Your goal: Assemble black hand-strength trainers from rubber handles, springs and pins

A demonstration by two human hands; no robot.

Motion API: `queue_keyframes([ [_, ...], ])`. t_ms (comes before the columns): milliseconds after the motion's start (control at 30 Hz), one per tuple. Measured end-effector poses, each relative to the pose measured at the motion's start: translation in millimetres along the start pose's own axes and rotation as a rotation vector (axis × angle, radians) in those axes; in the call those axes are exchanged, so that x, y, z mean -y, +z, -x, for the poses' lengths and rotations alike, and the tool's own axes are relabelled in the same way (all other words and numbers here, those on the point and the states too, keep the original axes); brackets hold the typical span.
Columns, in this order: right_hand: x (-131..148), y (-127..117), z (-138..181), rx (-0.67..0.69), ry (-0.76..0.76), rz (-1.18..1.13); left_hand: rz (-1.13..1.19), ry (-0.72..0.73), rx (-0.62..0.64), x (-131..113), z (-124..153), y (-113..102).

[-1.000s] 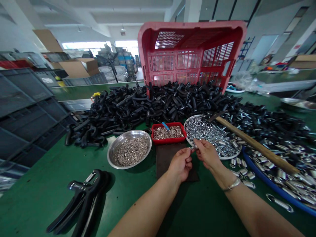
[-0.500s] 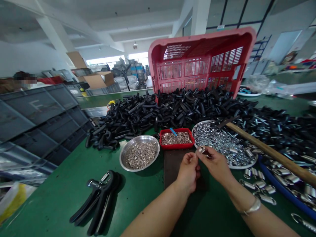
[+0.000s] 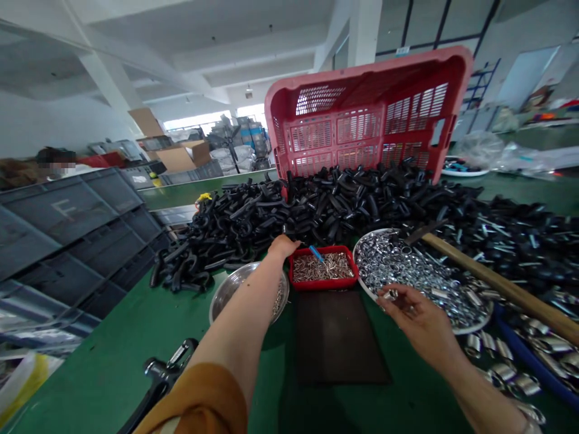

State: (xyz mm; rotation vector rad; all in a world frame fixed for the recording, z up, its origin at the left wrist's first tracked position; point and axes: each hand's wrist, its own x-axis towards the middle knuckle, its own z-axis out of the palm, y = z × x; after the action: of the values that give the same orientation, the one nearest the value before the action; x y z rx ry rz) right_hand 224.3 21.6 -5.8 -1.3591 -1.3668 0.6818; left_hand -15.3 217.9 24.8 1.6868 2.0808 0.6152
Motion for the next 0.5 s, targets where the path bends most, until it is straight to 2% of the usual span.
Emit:
queue_keyframes([
  [67, -4.1, 0.3, -0.9, 0.008, 0.02, -0.041, -0.017, -0.016, 0.018, 5.7, -16.3, 11.3],
  [167, -9.5, 0.0, -1.3, 0.016, 0.036, -0.095, -0.025, -0.036, -0.026, 10.1, -23.2, 19.3],
  [233, -12.3, 0.1, -0.8, 0.027, 0.044, -0.101, -0.033, -0.046, -0.086, 10.8, -23.3, 9.1],
  [333, -15.2, 1.3, 0.5, 0.039, 0.031, -0.102, -0.058, -0.033, -0.214, 9.5, -18.8, -25.0],
  [367, -15.5, 1.9, 0.9, 0.033, 0.025, -0.106, -0.055, 0.006, -0.272, 8.7, -14.6, -37.4],
  [433, -14.4, 3.0, 1.4, 0.007, 0.025, -0.113, 0.038, 0.176, -0.37, 7.2, 0.8, -56.2],
  [500, -9.9, 3.7, 1.3, -0.026, 0.038, -0.122, 0.294, 0.377, -0.335, 6.0, 26.9, -61.5],
])
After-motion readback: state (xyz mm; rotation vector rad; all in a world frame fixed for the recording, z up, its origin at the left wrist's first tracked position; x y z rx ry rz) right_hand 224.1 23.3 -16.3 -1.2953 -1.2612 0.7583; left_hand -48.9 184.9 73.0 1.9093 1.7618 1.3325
